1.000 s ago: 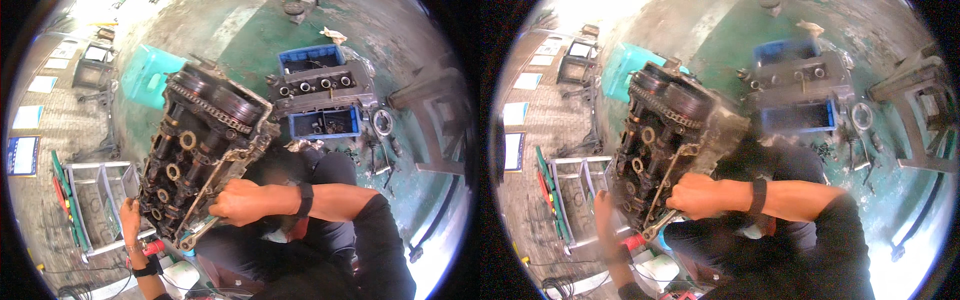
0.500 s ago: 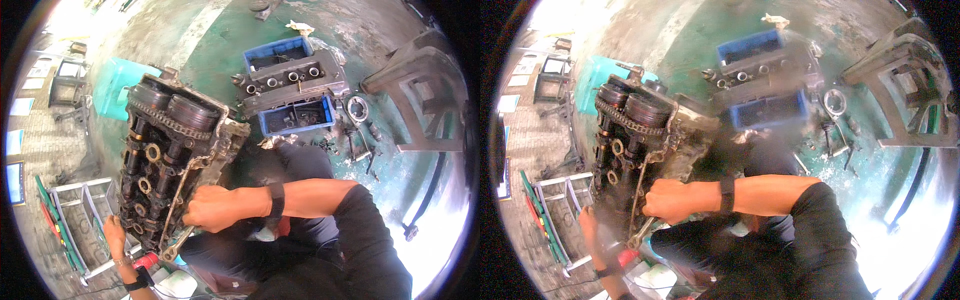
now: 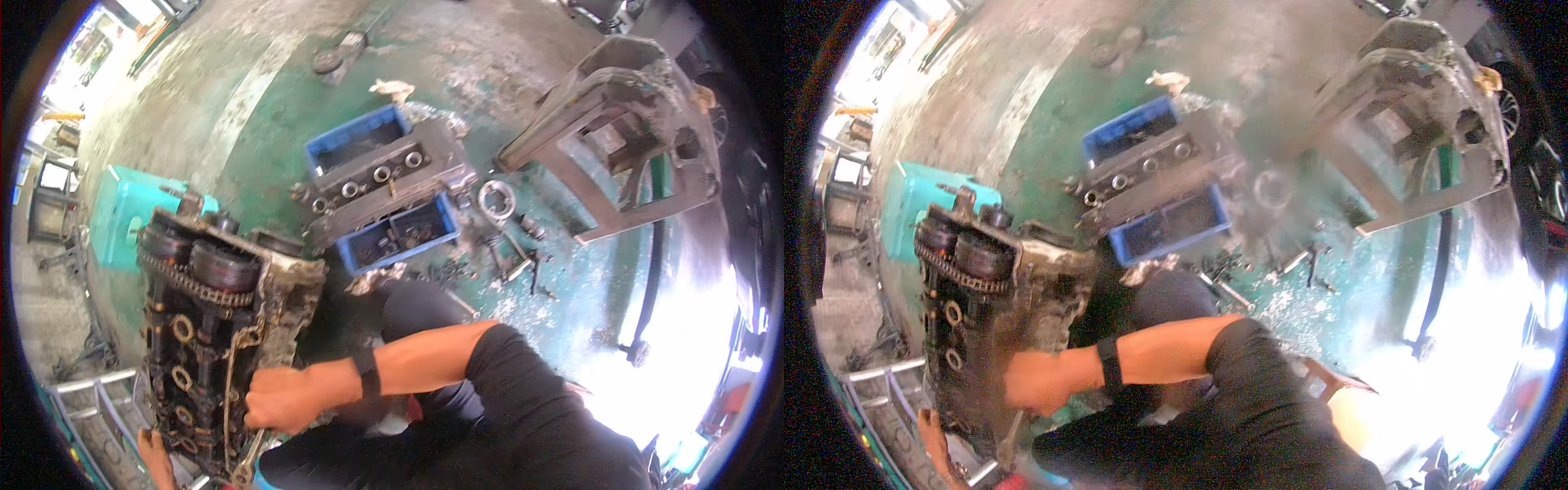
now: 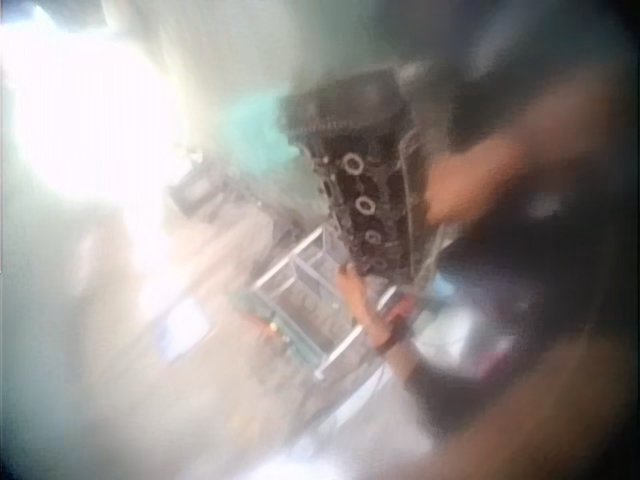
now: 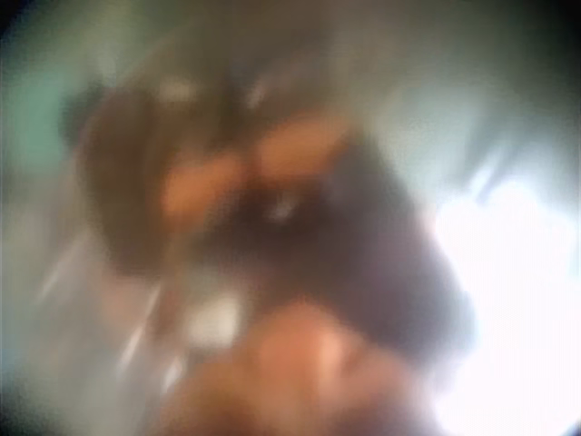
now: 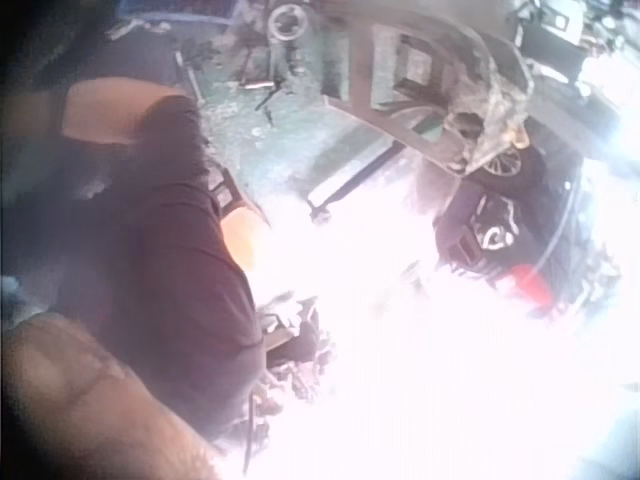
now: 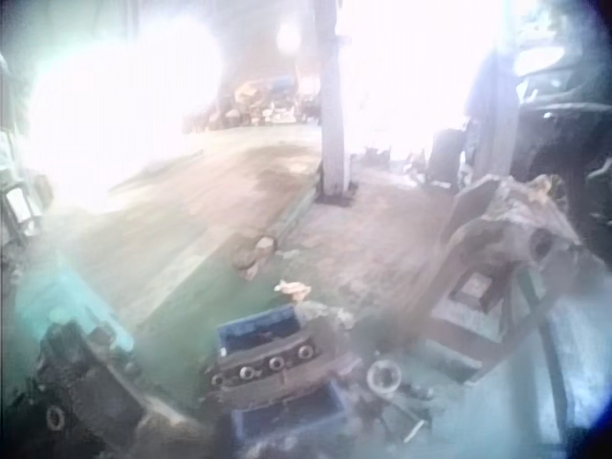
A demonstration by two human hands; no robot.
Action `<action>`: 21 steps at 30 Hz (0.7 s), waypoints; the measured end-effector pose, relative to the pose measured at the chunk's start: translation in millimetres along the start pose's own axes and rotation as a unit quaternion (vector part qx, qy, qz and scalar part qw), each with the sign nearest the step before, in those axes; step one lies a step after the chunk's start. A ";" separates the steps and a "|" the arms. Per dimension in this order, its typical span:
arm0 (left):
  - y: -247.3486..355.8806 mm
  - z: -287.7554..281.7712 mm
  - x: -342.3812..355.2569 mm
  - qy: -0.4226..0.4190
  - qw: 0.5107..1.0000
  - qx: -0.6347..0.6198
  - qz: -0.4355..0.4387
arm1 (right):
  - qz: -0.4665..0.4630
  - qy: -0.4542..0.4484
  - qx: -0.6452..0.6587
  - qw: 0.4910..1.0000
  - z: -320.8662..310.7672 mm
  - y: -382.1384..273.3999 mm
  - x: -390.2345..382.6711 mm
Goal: The person uses a ratchet wrench to loosen and remove bolts from a disassembled engine block resting on a low stool. They repeatedly reposition the tool and the engine to access different bolt locations, then place removed bolts into a nearby blue parts bin.
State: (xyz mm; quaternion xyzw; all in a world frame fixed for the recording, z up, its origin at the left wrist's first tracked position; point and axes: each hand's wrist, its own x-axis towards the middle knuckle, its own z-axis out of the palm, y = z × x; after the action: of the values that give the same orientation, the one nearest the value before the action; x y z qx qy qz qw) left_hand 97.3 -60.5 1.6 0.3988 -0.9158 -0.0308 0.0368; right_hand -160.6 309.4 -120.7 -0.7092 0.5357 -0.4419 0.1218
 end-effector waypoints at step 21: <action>72.0 -19.0 -22.6 -0.054 0.990 0.120 -0.056 | 0.033 0.033 -0.094 0.994 -5.0 -18.6 -6.9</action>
State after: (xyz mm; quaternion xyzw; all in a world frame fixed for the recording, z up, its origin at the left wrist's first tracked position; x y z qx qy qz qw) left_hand 61.9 4.6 25.7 0.4486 -0.8898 0.0558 -0.0623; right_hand -152.5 324.3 -109.2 -0.6843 0.6019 -0.4085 0.0510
